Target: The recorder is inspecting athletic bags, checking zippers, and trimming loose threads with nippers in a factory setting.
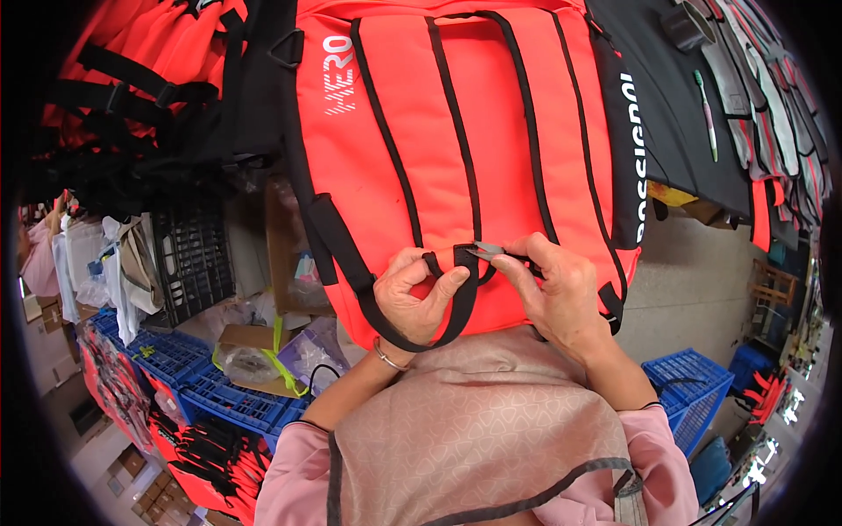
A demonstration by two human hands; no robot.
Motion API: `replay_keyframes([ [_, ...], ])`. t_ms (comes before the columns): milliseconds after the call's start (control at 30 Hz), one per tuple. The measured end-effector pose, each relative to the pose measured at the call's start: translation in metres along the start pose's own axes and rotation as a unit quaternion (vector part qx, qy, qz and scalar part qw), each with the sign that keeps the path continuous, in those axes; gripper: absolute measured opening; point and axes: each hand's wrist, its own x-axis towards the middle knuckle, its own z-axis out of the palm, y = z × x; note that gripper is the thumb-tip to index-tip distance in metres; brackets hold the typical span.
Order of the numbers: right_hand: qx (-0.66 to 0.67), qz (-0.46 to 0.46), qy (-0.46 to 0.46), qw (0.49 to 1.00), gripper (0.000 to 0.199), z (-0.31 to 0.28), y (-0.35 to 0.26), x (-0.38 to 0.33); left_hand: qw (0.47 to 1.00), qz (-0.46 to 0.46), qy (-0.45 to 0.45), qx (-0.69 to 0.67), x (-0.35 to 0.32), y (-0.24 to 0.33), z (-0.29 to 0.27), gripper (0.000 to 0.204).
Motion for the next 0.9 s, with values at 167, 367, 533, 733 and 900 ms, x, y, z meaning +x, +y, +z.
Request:
replay_keyframes([
  [167, -0.07, -0.055, -0.001, 0.996, 0.016, 0.001, -0.002, 0.004, 0.999, -0.033, -0.004, -0.035, -0.003, -0.005, -0.003, 0.017],
  [367, -0.095, -0.139, 0.015, 0.986, 0.016, 0.006, -0.005, 0.004, 0.992, -0.062, -0.019, -0.105, -0.003, -0.003, -0.012, 0.016],
  [533, 0.301, 0.093, -0.091, 0.945, 0.009, 0.01, 0.002, 0.009, 0.992, -0.054, -0.041, -0.11, -0.009, -0.003, -0.025, 0.018],
  [733, 0.359, 0.16, -0.04, 0.919, 0.035, -0.002, 0.002, 0.032, 0.986, -0.042, -0.067, -0.147, -0.016, 0.005, -0.045, 0.017],
  [900, 0.291, 0.139, -0.042, 0.946, 0.019, 0.003, -0.002, 0.046, 0.978, 0.088, -0.176, -0.06, -0.025, 0.022, -0.075, 0.026],
])
